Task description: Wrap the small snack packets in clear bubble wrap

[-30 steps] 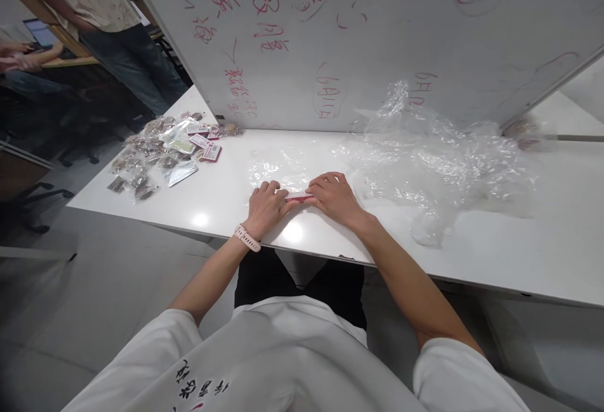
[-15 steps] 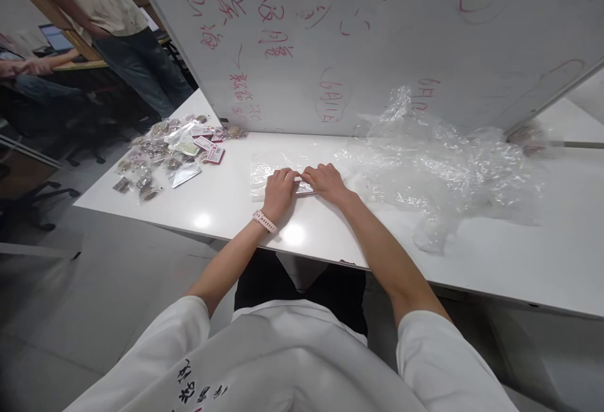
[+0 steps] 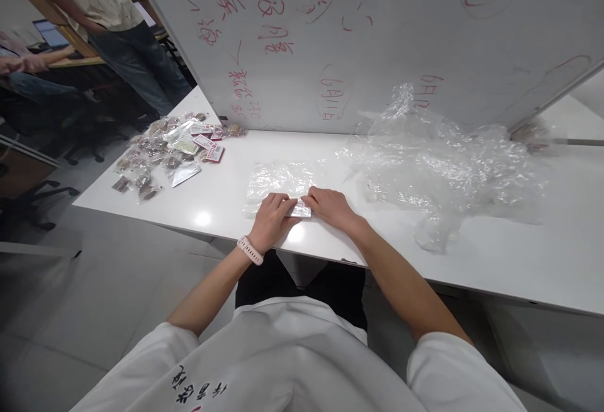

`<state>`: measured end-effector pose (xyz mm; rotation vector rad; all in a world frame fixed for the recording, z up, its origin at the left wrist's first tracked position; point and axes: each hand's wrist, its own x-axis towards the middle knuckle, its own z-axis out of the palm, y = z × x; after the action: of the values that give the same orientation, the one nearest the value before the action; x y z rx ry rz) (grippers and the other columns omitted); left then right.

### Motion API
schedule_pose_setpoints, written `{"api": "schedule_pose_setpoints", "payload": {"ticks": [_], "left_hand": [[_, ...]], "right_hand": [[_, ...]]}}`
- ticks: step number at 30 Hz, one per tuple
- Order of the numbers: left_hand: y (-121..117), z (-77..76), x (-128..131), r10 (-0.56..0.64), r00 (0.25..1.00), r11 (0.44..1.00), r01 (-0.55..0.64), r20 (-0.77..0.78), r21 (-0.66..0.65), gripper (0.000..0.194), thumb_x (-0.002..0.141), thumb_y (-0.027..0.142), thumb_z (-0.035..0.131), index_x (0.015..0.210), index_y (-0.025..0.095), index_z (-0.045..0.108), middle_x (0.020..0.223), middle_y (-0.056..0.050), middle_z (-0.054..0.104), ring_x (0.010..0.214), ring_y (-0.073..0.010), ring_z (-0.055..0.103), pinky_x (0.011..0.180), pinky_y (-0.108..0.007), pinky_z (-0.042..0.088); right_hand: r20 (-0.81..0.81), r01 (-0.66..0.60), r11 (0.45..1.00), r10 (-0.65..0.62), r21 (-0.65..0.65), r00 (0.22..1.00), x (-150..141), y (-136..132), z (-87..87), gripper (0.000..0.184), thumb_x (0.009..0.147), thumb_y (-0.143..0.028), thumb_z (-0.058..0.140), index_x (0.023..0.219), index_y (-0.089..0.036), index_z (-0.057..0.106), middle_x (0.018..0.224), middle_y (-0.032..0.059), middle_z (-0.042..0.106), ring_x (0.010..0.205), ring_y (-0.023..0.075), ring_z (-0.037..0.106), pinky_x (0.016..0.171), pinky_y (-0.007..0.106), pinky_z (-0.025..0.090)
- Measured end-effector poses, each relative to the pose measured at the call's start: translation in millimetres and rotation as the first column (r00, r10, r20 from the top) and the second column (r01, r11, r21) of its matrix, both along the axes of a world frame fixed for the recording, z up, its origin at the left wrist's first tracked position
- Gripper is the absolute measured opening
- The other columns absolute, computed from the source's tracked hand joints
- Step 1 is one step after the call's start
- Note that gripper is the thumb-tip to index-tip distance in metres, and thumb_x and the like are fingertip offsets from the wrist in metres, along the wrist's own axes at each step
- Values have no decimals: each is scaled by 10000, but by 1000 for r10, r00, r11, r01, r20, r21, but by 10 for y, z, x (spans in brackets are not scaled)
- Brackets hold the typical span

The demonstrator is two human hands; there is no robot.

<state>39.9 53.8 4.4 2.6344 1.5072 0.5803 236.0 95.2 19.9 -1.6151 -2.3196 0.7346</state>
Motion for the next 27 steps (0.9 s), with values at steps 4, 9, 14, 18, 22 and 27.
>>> {"api": "schedule_pose_setpoints", "payload": {"ticks": [4,9,14,18,22,27], "left_hand": [[-434,62,-44,-23,998,999,26,-66,35,300,920,326,668,1196,236,594,1088,-84,664,1042,-268,583,1104,-505,358],[-602,146,-76,-46,997,999,45,-61,-30,282,950,310,624,1230,279,625,1083,-72,693,1007,-240,615,1129,-499,330],[-292,325,-90,-116,990,986,107,-74,-125,233,1003,317,515,1055,260,735,965,-73,715,1014,-248,586,1165,-535,248],[82,413,-87,-183,979,958,157,-92,-240,331,1019,349,475,880,217,745,1083,-83,707,1087,-264,558,1153,-541,243],[333,366,-55,-134,983,951,91,-129,-297,302,1012,387,489,932,193,706,1144,-93,674,1103,-273,546,1135,-540,262],[368,242,19,1,995,971,-25,-101,-239,178,979,312,552,1088,205,645,1195,-102,656,1166,-296,544,1153,-555,250]], "right_hand": [[-32,-20,1000,21,17,999,42,-421,-89,320,1012,-440,424,803,-227,537,757,0,665,662,161,584,593,273,340],[-108,-44,995,54,88,993,119,-705,-82,337,1032,-446,412,880,-233,625,863,11,681,702,146,620,620,276,432],[-104,-98,969,124,229,987,194,-763,-6,395,980,-583,492,1086,-258,689,1228,71,643,1038,208,649,704,302,516],[-72,61,927,-37,371,997,153,-703,-112,445,981,-600,474,1017,-222,706,1135,92,683,1027,255,608,731,356,489],[-68,168,837,-156,520,985,94,-561,-226,414,986,-558,492,1058,-207,698,1059,113,700,967,283,562,822,427,425],[-128,137,807,-77,574,989,30,-447,-255,248,1012,-343,495,1123,-236,690,1190,101,675,1081,283,547,846,418,424]]}}
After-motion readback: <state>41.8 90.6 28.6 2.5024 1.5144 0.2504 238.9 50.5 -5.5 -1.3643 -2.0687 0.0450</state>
